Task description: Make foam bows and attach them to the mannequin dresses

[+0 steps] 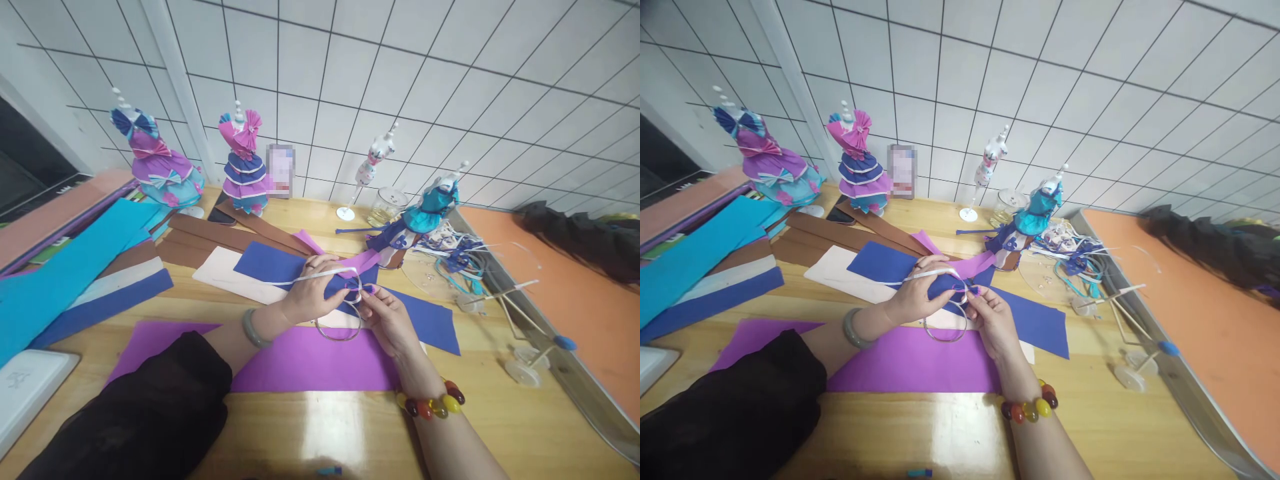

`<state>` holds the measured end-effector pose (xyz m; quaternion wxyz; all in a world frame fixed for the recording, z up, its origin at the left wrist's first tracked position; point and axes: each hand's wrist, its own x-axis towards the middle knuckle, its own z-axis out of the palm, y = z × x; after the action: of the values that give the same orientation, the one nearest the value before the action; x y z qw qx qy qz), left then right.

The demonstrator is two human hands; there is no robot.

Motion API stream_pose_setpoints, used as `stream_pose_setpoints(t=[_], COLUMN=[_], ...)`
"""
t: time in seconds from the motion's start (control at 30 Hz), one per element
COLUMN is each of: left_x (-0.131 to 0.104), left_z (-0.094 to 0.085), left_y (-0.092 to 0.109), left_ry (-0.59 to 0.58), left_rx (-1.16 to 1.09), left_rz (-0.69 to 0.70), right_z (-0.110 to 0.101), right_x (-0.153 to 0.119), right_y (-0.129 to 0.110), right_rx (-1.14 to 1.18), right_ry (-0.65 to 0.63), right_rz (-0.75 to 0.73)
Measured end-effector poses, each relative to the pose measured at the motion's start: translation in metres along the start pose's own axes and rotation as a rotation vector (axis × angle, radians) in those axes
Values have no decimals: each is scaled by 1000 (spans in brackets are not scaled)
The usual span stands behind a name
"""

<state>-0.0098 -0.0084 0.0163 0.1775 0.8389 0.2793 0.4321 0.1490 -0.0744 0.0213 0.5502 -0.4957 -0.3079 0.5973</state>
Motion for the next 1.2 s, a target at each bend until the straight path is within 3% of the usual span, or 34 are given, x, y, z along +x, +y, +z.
stream_pose_setpoints(t=[0.27, 0.47, 0.97, 1.2], left_x=[0, 1, 0, 0], left_z=[3, 7, 10, 10], left_y=[-5, -8, -11, -12], left_ry=[-172, -170, -169, -172], left_rx=[-180, -227, -262, -238], left_rz=[7, 57, -12, 31], right_z=[4, 4, 3, 3], right_x=[0, 1, 1, 1], right_y=[5, 6, 7, 9], right_rx=[-99, -96, -36, 0], right_ry=[7, -10, -34, -45], right_rz=[-56, -69, -42, -16])
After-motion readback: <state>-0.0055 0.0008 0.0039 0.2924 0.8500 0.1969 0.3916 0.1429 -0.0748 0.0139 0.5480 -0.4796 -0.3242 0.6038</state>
